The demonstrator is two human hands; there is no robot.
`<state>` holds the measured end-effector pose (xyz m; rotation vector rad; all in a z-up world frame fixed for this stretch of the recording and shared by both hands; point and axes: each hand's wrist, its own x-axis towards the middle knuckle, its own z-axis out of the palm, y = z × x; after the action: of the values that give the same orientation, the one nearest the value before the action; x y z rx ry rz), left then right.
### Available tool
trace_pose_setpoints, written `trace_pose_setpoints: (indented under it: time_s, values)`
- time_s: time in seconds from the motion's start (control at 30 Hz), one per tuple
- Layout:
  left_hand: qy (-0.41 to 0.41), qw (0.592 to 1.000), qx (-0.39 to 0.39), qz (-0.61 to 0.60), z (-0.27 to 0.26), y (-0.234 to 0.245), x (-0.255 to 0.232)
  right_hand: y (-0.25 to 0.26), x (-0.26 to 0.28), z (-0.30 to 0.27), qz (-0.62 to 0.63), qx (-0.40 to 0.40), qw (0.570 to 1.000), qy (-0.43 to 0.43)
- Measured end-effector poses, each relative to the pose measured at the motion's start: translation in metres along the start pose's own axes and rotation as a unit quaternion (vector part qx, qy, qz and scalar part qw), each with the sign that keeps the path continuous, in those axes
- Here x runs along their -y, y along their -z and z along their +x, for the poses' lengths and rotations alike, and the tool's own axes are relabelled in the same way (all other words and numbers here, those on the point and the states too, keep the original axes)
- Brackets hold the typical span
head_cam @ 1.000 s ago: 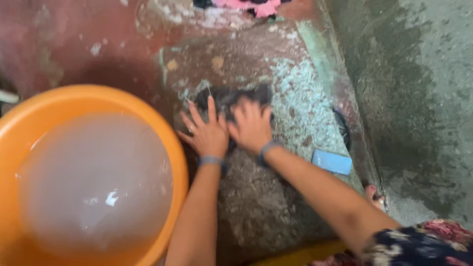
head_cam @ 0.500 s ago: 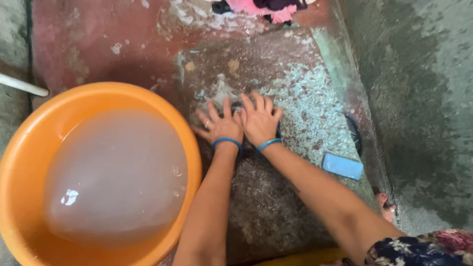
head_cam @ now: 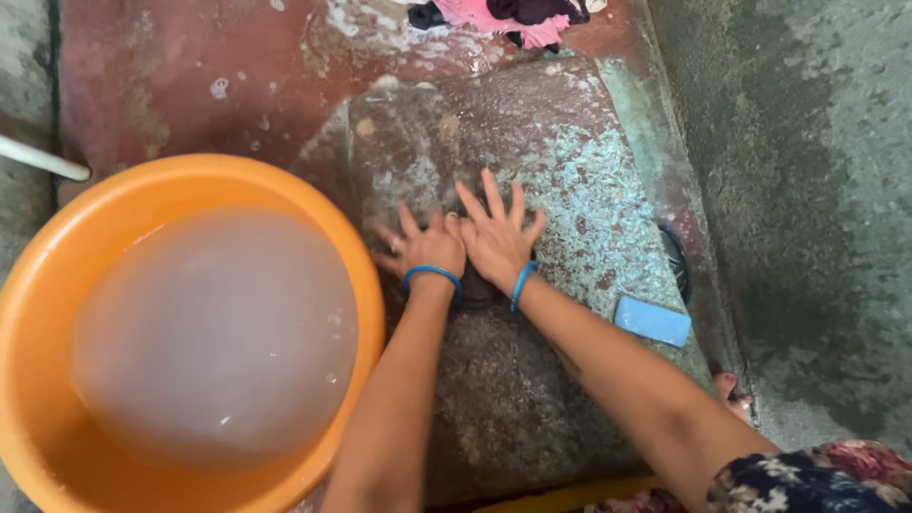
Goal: The person washes clothes by hand in a large basin, scrubbing different garments including a green top, a black piece of clothing, and blue and red items, before wringing them out and scrubbing some on a stone slab.
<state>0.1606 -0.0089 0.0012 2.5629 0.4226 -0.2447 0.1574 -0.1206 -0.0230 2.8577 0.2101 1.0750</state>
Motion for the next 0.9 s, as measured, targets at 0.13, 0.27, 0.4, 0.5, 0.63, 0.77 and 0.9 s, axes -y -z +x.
trace_pose_setpoints:
  time_s: [0.13, 0.27, 0.4, 0.5, 0.63, 0.77, 0.9]
  values:
    - [0.126, 0.956, 0.115, -0.24, -0.063, -0.003, 0.004, 0.024, 0.0, -0.053, 0.722, 0.17, 0.582, -0.334]
    - [-0.034, 0.96, -0.158, -0.228, -0.137, -0.036, 0.015, 0.061, -0.004, -0.115, 0.689, 0.222, 0.601, -0.339]
    - [-0.185, 0.947, -0.19, -0.182, -0.121, -0.036, 0.026, 0.059, 0.001, -0.093, 0.677, 0.166, 0.631, -0.34]
    - [-0.18, 0.963, -0.117, -0.163, -0.108, -0.025, 0.027, 0.063, -0.002, -0.07, 0.652, 0.163, 0.688, -0.275]
    - [-0.2, 0.96, -0.113, -0.16, -0.093, -0.017, 0.023, 0.058, -0.003, -0.053, 0.662, 0.204, 0.662, -0.286]
    - [-0.174, 0.965, -0.084, -0.18, -0.082, -0.011, 0.016, 0.049, -0.005, -0.042, 0.67, 0.204, 0.666, -0.257]
    - [-0.107, 0.986, -0.028, -0.123, -0.072, -0.009, 0.015, 0.037, -0.005, -0.038, 0.635, 0.212, 0.697, -0.257]
